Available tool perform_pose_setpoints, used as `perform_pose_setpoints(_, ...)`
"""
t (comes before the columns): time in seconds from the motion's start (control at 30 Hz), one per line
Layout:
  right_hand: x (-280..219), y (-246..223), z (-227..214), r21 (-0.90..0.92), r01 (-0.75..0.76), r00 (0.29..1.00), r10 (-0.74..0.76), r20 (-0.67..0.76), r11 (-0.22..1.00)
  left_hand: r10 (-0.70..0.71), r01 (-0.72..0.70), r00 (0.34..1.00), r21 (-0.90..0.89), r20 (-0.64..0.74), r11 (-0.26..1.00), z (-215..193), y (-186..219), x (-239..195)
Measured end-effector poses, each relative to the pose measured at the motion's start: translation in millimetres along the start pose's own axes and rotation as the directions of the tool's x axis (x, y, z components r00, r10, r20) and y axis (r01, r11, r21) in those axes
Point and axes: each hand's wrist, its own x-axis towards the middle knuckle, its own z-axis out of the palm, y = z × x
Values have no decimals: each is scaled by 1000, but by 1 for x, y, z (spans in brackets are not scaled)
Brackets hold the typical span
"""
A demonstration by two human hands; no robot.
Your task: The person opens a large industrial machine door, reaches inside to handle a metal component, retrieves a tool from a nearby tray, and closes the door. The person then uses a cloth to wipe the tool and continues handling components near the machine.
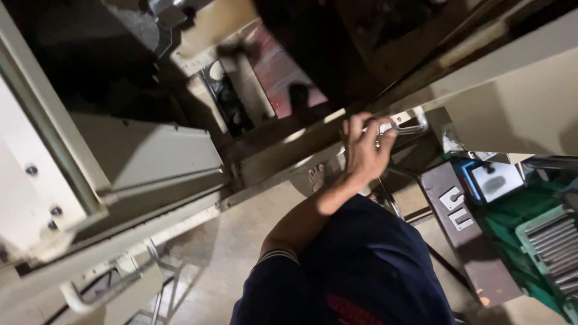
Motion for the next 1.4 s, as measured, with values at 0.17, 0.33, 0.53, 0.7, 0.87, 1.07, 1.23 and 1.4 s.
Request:
perform_pose_setpoints(0.17,-48,-10,23,467,-59,994,9,108,882,-364,264,875,-314,-320,912,-2,-101,117)
perform_pose_setpoints(0.33,-94,-32,81,704,-114,949,-132,286,701,-693,470,700,-617,-175,631,20,-230,251)
perform_pose_setpoints(0.53,-144,-147,174,653,-114,892,-213,399,748,-600,143,735,-793,-316,593,46,-277,270)
perform_pose_setpoints(0.7,-180,-231,206,541,49,885,-287,367,840,-717,-226,674,-974,-180,33,-25,-280,227)
perform_pose_setpoints(0.87,-198,-292,237,402,554,668,-677,308,729,-708,212,706,-952,-6,219,-77,-198,142)
perform_pose_setpoints(1.07,-211,-355,276,111,890,389,-865,316,441,-434,558,825,-647,362,520,-103,-85,47)
perform_pose_setpoints(1.23,-219,-385,292,116,975,163,-961,222,192,-367,443,893,-638,258,630,-117,-57,39)
perform_pose_setpoints(1.4,-220,-400,297,73,997,7,-972,234,25,-410,420,888,-730,208,539,-117,-58,48)
